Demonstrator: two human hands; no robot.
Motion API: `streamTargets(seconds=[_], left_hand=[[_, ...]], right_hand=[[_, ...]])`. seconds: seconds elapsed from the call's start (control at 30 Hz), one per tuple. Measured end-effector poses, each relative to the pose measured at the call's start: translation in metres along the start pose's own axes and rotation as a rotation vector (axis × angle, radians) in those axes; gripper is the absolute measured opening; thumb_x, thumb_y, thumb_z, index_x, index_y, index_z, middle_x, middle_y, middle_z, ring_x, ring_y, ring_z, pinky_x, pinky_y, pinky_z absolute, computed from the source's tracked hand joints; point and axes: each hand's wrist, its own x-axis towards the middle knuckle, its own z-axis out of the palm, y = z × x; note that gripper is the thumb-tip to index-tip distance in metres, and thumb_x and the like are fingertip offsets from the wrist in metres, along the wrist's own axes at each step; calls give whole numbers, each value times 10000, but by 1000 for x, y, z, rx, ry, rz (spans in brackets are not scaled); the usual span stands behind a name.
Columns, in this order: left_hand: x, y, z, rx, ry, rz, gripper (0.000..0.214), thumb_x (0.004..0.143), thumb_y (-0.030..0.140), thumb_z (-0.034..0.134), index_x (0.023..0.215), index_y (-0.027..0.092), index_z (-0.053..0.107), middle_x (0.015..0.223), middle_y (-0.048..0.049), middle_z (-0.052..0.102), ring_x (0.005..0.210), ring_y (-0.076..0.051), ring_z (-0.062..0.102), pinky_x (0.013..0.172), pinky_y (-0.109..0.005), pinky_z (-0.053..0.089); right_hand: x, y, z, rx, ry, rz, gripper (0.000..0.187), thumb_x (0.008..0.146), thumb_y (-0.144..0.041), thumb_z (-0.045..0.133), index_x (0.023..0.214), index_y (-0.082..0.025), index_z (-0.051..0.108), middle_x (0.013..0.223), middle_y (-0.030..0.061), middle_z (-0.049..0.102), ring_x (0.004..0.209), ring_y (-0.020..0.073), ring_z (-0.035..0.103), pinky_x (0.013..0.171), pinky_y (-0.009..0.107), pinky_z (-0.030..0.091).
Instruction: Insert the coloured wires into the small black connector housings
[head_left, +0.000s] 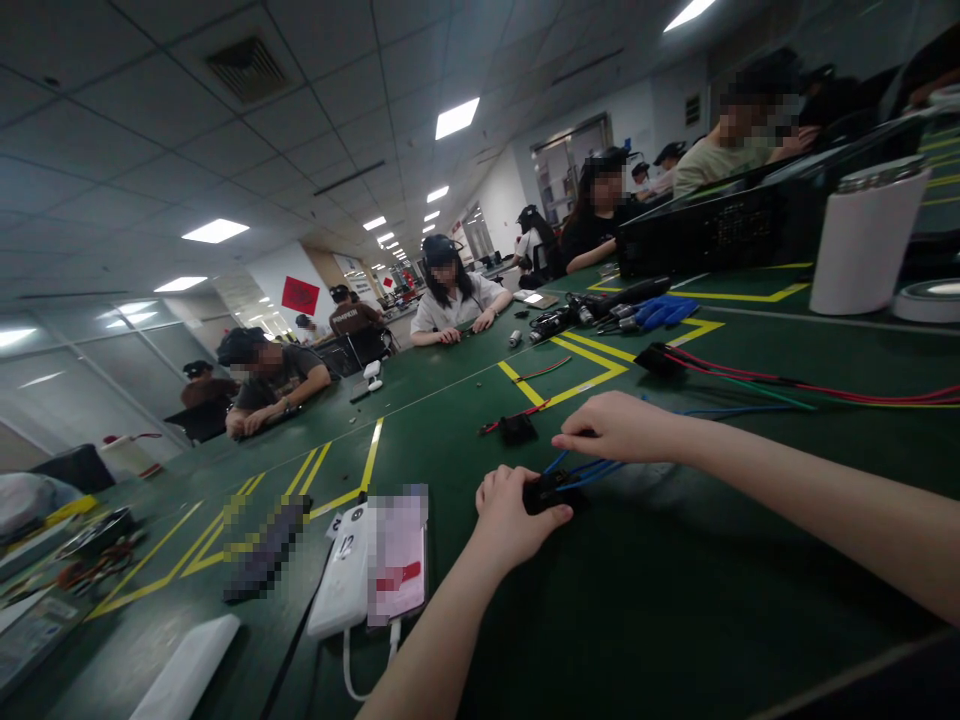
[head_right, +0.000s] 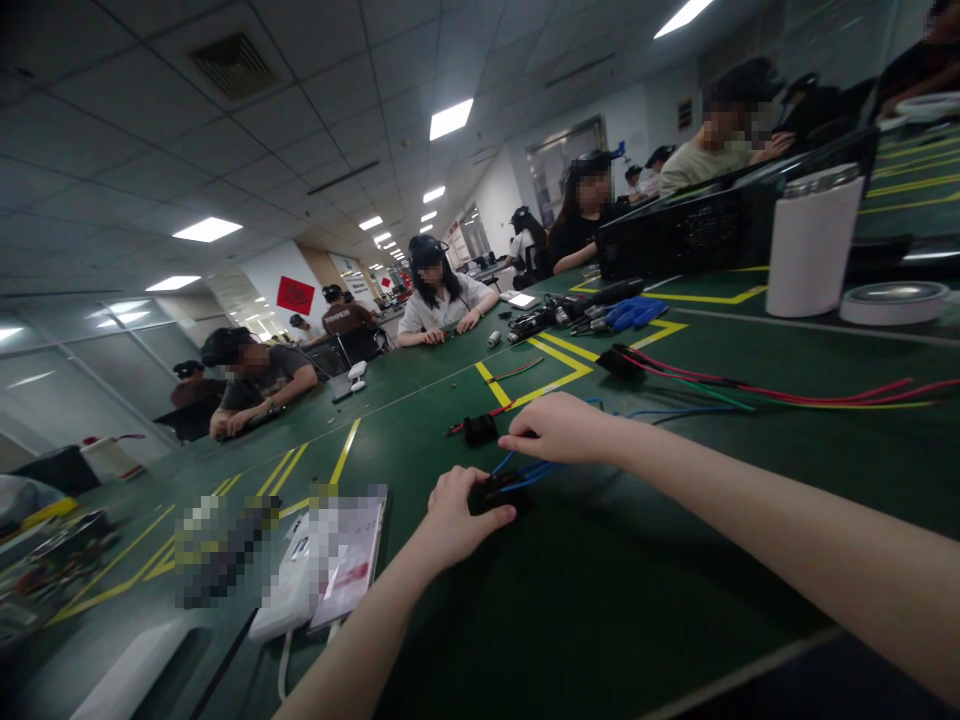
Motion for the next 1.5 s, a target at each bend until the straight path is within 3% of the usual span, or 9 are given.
streamTargets(seconds=[0.07, 0.2, 0.27, 0.63, 0.9, 1.27, 1.5], left_hand=[[0, 1, 0, -7, -5, -3, 452, 711, 541, 625, 1064, 264, 568, 1087, -20, 524, 1106, -245, 429, 978, -390, 319], [0, 1, 0, -17, -11, -4, 468, 710, 552, 621, 1086, 279, 562, 1100, -19, 517, 1118, -246, 422, 977, -393, 320], [-1, 1, 0, -18, -5, 0, 471, 707, 551, 623, 1085, 275, 564, 1095, -22, 517, 1115, -248, 425, 972, -393, 325], [0, 2, -1, 14, 1, -11, 455, 707, 558, 618, 1047, 260, 566, 1090, -25, 528, 1100, -247, 437, 970, -382, 327], [-1, -1, 0, 17, -9, 13, 474, 724, 596, 579, 1073, 277, 556, 1113, -25, 521, 1114, -246, 429, 979, -380, 325], [-3, 6, -2, 36, 8, -12, 448, 718, 557, 608, 1049, 259, 559, 1092, -28, 532, 1092, -244, 443, 956, -362, 344], [-4, 10, -3, 17, -1, -6, 438, 729, 537, 607, 1067, 262, 563, 1092, -29, 530, 1095, -241, 441, 970, -370, 329]], right_hand=[[1, 3, 2, -5, -58, 15, 448, 875, -469, 347, 658, -194, 627, 644, 45, 609, 583, 153, 504, 526, 271, 250], [4, 9, 7, 48, -289, 93, 438, 850, -506, 370, 707, -203, 653, 691, 44, 627, 598, 160, 524, 521, 267, 280], [4, 10, 8, 57, -324, 108, 441, 848, -509, 368, 724, -205, 661, 703, 44, 631, 598, 160, 526, 518, 267, 287], [-1, 1, -1, -22, 4, 7, 450, 869, -461, 355, 609, -191, 604, 589, 38, 578, 542, 136, 466, 507, 269, 218], [2, 11, 7, 51, -250, 54, 443, 854, -502, 364, 667, -194, 621, 651, 38, 595, 573, 146, 489, 512, 261, 258], [-1, 2, -4, 43, 16, -23, 465, 875, -494, 348, 613, -195, 588, 576, 24, 557, 530, 135, 447, 514, 268, 225], [1, 13, 3, 54, -211, 65, 443, 852, -504, 370, 705, -192, 646, 690, 47, 613, 614, 159, 515, 525, 260, 267]])
